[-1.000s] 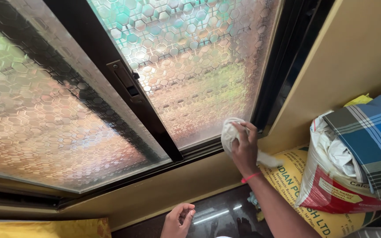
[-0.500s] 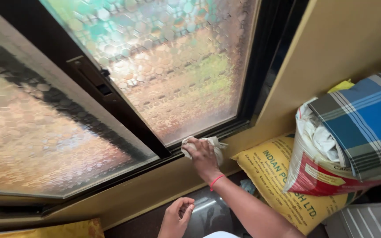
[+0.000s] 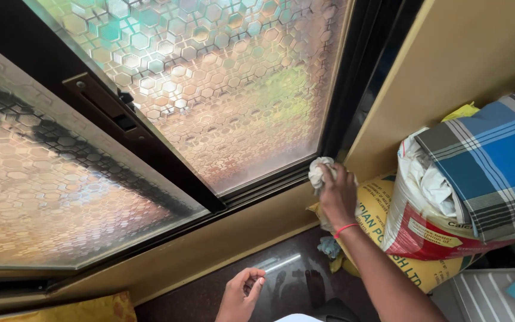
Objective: The person is wiping down the window frame and glass using a white cloth.
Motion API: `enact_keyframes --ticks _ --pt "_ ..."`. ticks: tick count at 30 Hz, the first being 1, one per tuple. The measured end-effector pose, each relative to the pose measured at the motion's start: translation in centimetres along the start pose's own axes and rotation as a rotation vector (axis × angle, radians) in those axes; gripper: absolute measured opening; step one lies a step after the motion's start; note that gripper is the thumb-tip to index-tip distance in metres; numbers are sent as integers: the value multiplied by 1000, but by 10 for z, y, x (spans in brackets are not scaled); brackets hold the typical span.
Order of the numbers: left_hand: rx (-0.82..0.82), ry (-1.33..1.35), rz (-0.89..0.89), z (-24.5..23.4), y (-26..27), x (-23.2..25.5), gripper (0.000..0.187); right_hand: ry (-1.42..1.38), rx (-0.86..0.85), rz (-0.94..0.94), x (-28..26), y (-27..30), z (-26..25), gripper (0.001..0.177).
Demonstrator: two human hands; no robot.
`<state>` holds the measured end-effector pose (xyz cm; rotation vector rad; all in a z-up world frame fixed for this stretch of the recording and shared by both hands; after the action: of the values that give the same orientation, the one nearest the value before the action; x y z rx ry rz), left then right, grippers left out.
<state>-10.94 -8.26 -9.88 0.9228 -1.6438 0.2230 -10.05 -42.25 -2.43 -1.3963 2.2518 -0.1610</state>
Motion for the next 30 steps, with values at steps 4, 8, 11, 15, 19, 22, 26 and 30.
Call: enact_keyframes --ticks 4,8,11,15,19,22,26,30 --pt "6 33 -1 3 0 3 13 -74 0 -9 -30 11 56 35" --pt "-22 19 10 3 -7 24 13 -218 -129 -117 -94 19 54 34" --pt "-39 12 12 3 -10 41 13 -259 -221 -231 -118 22 45 43" --pt "-8 -28 15 -3 -7 69 14 -400 -363 -286 -112 13 33 44" --pt "29 -4 7 -13 -3 75 14 -287 -352 -58 -67 7 29 48" --pt "38 -10 6 -20 3 70 15 -297 -317 -3 -53 8 24 47" --pt "55 -22 22 -25 9 62 15 -333 -282 -44 -75 14 37 47" --pt "72 -21 -7 -25 12 52 16 -339 -367 -125 -124 22 52 47"
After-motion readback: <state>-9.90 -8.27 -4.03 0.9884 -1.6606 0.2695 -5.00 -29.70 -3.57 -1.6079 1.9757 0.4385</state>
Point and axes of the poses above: each hand's wrist, its own y-axis away from the middle knuckle, its own z-axis out of the palm, x = y × z, the point moved 4 cm from there along -y, towards the middle knuckle, and after that the axes turned 11 degrees about -x, right-handed, at the moved point
